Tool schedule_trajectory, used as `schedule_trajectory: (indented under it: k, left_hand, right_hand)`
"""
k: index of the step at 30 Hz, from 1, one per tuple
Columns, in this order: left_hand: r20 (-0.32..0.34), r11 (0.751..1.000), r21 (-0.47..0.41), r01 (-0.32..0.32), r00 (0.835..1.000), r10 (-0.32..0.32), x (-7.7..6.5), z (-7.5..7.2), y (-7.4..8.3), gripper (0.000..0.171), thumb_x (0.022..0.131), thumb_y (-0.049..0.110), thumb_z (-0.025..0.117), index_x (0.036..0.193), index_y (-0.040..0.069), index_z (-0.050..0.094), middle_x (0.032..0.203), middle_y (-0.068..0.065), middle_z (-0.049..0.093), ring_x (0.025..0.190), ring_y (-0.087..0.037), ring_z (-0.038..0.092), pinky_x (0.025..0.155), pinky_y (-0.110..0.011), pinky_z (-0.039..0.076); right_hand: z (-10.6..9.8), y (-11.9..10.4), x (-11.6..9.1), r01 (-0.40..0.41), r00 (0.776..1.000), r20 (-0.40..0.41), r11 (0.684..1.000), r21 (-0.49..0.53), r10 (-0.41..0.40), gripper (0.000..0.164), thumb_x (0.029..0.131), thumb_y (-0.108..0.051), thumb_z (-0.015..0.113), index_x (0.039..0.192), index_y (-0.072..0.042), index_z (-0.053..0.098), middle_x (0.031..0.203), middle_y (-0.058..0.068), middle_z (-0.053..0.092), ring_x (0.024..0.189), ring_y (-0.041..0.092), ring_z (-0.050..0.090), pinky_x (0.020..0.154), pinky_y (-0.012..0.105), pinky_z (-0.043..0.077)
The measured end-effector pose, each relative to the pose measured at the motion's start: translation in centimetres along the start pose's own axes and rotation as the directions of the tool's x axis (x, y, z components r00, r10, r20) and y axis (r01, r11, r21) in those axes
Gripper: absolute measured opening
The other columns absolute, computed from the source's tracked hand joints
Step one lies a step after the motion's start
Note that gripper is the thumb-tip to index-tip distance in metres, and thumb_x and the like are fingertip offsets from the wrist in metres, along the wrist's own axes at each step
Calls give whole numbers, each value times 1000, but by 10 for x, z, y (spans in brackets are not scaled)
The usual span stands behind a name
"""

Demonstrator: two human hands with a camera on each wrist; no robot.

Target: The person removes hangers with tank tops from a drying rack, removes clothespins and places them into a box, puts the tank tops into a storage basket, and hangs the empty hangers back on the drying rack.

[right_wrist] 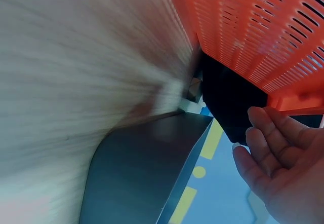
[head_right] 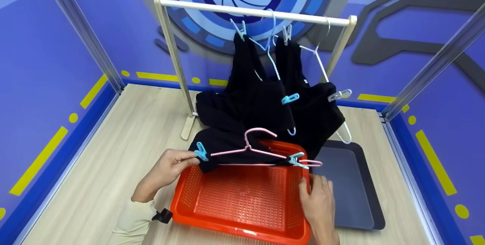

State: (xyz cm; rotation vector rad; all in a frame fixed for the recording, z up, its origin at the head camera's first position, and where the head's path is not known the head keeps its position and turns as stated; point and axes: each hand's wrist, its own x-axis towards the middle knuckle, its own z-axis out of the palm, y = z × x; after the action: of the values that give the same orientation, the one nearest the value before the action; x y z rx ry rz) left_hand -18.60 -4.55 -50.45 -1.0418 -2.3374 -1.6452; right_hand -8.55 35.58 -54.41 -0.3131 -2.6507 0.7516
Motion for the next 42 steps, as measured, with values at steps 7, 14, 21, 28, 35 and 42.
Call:
schedule_trajectory:
  k: [7, 14, 21, 28, 35, 42]
  left_hand:
    - [-15, 991, 134, 21, 1000, -19, 3, 0, -1, 18, 86, 19, 72, 102, 14, 78, 98, 3, 73, 92, -9, 67, 79, -27, 55]
    - [-27, 975, 207, 81, 997, -77, 3, 1, 1, 20, 84, 23, 74, 101, 15, 79, 98, 3, 73, 92, -9, 68, 80, -28, 54]
    - [-52, 959, 267, 95, 995, -84, 5, 1, 1, 21, 82, 21, 75, 101, 15, 79, 96, 2, 73, 90, -10, 68, 79, -29, 55]
    - [-31, 952, 288, 102, 995, -98, 5, 2, 2, 17, 86, 8, 71, 101, 10, 77, 98, -5, 73, 90, -15, 69, 80, -33, 55]
    - [52, 928, 363, 87, 992, -113, 3, -5, 9, 19, 90, -1, 63, 107, 2, 72, 105, -11, 71, 97, -23, 67, 84, -38, 54]
    - [-77, 882, 464, 77, 996, -47, 0, -6, 12, 14, 84, 0, 71, 96, 7, 77, 90, -2, 74, 82, -16, 70, 74, -33, 56]
  right_hand:
    - [1, 1, -1, 2, 1000, -24, 1000, 11, -2, 24, 94, -22, 58, 104, -2, 65, 99, 14, 63, 92, 29, 50, 77, 48, 40]
    - [-1, -1, 2, -14, 1000, 13, 1000, -2, 14, 28, 96, -25, 56, 108, -1, 64, 103, 16, 62, 94, 30, 50, 78, 50, 41]
    - [-3, -2, 2, -21, 999, 46, 1000, 3, 20, 33, 98, -28, 54, 112, 0, 62, 105, 17, 62, 95, 29, 49, 79, 50, 40]
    - [-2, -2, 0, -34, 997, 76, 999, 12, 33, 37, 100, -31, 51, 116, 1, 61, 109, 17, 60, 99, 29, 49, 81, 50, 40]
    - [0, -1, -1, -23, 998, 52, 999, 23, 21, 33, 98, -28, 53, 113, 1, 62, 106, 16, 62, 96, 28, 49, 79, 48, 39]
    - [2, 1, 0, -4, 1000, 5, 1000, 15, 4, 30, 97, -25, 55, 109, 1, 63, 100, 15, 63, 93, 28, 50, 78, 47, 40]
